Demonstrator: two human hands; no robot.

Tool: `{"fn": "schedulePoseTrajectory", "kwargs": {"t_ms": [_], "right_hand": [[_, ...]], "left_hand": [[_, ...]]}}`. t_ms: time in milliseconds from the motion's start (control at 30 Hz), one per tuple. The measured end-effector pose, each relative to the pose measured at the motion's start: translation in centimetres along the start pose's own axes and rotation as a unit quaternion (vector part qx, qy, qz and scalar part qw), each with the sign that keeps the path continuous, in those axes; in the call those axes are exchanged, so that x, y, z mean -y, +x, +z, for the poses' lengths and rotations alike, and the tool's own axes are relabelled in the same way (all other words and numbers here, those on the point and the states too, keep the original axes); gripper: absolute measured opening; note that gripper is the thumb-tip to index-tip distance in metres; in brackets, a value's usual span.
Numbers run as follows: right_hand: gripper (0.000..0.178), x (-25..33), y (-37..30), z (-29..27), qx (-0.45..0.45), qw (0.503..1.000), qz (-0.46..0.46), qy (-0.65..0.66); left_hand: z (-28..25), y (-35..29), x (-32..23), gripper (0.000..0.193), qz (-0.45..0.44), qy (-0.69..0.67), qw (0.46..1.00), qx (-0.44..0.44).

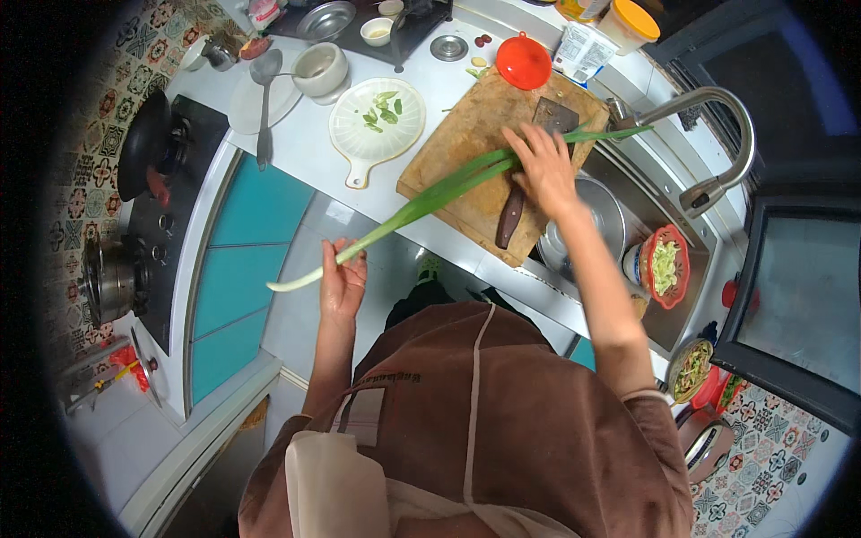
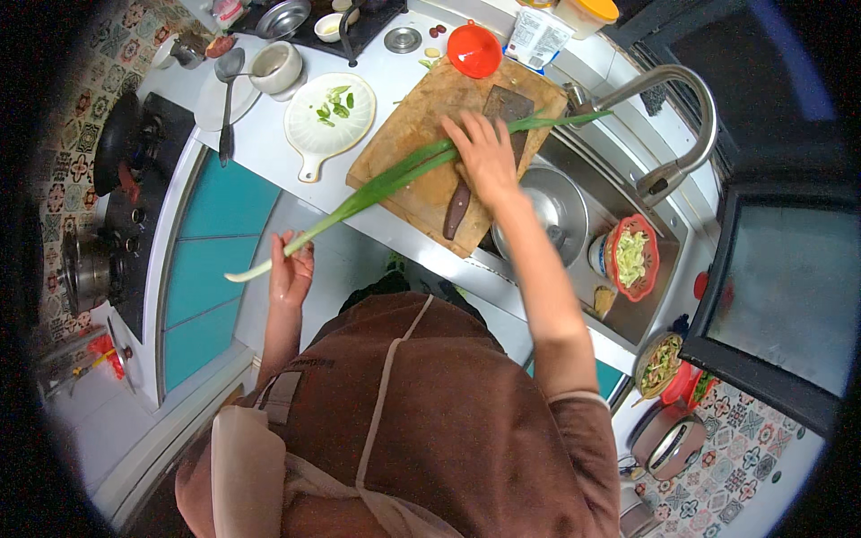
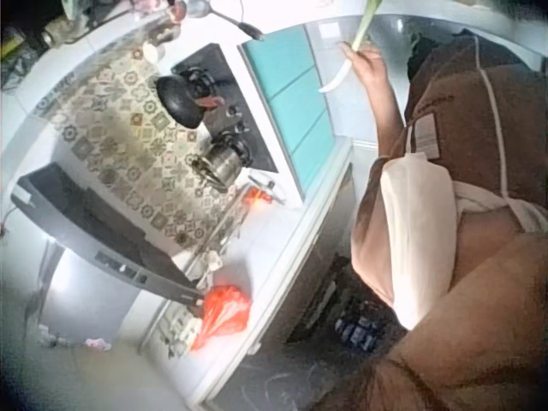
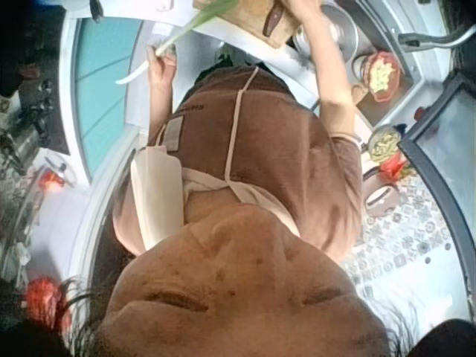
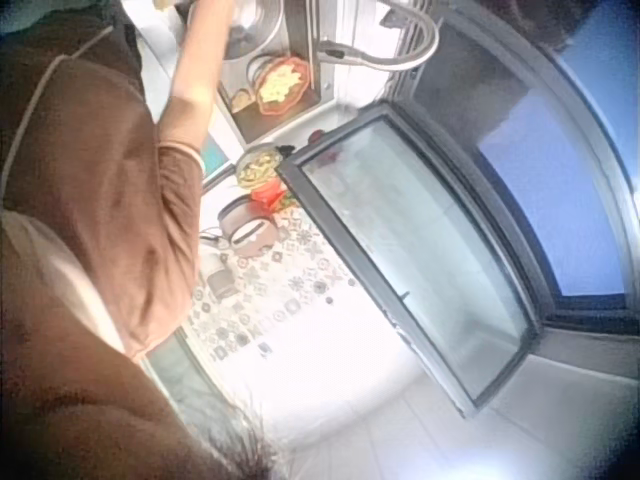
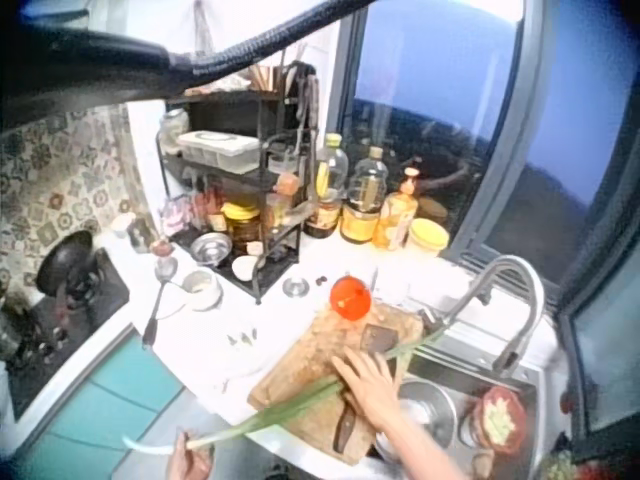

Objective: The person prepares vegetables in a kitchen, starting by mixing a salad in a bowl. They then stir-fry shredded cabbage in a pan, drain it, and place it in a colander. Finally, they retrieve a green onion from a stairwell, wash it, and chop it on a cutting board.

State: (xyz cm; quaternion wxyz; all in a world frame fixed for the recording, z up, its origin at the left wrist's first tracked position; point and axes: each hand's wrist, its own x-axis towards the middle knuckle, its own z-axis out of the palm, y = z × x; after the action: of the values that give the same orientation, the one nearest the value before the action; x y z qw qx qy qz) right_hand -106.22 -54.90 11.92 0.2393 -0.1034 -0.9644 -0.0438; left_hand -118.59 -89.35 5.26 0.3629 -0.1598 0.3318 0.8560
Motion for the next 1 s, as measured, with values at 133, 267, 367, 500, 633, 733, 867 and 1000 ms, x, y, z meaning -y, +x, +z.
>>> {"fn": "schedulePoseTrajectory", "kwargs": {"t_ms": [133, 267, 367, 500, 633, 733, 867, 1000], "right_hand": [[0.027, 4.4, -7.4, 1.6, 0.105, 0.940, 0.294, 0.135], [0.046, 6.6, -8.7, 4.3, 0.102, 0.857, 0.463, 0.201], [0.062, 7.0, -5.9, 4.2, 0.149, 0.869, 0.456, 0.120], [0.067, 5.9, -5.6, 0.8, 0.230, 0.851, 0.467, 0.067], [0.065, 4.0, -8.8, -7.8, 0.294, 0.856, 0.422, 0.061], [0.064, 4.2, -11.7, -13.8, 0.289, 0.867, 0.383, 0.138], [0.051, 8.1, -15.4, -17.7, 0.206, 0.711, 0.605, 0.292], [0.031, 10.4, -14.3, -13.3, 0.149, 0.806, 0.526, 0.225]], "left_hand": [[-4.8, 1.9, 2.1, 0.027, -0.009, -0.007, 0.994, -0.112], [-5.8, 3.5, 0.8, 0.019, -0.024, -0.009, 0.998, -0.065], [-5.8, 4.9, -0.8, 0.015, -0.016, -0.002, 0.999, -0.052], [-5.2, 6.6, -2.4, 0.014, -0.018, 0.012, 0.998, -0.054], [-4.2, 7.2, -3.3, 0.014, -0.009, 0.002, 0.997, -0.075], [-4.4, 7.6, -3.9, 0.017, -0.001, 0.033, 0.997, -0.064], [-3.9, 5.8, -3.3, 0.017, -0.030, 0.164, 0.985, -0.045], [-5.1, 4.7, -3.2, 0.015, -0.036, 0.187, 0.981, -0.033]]}}
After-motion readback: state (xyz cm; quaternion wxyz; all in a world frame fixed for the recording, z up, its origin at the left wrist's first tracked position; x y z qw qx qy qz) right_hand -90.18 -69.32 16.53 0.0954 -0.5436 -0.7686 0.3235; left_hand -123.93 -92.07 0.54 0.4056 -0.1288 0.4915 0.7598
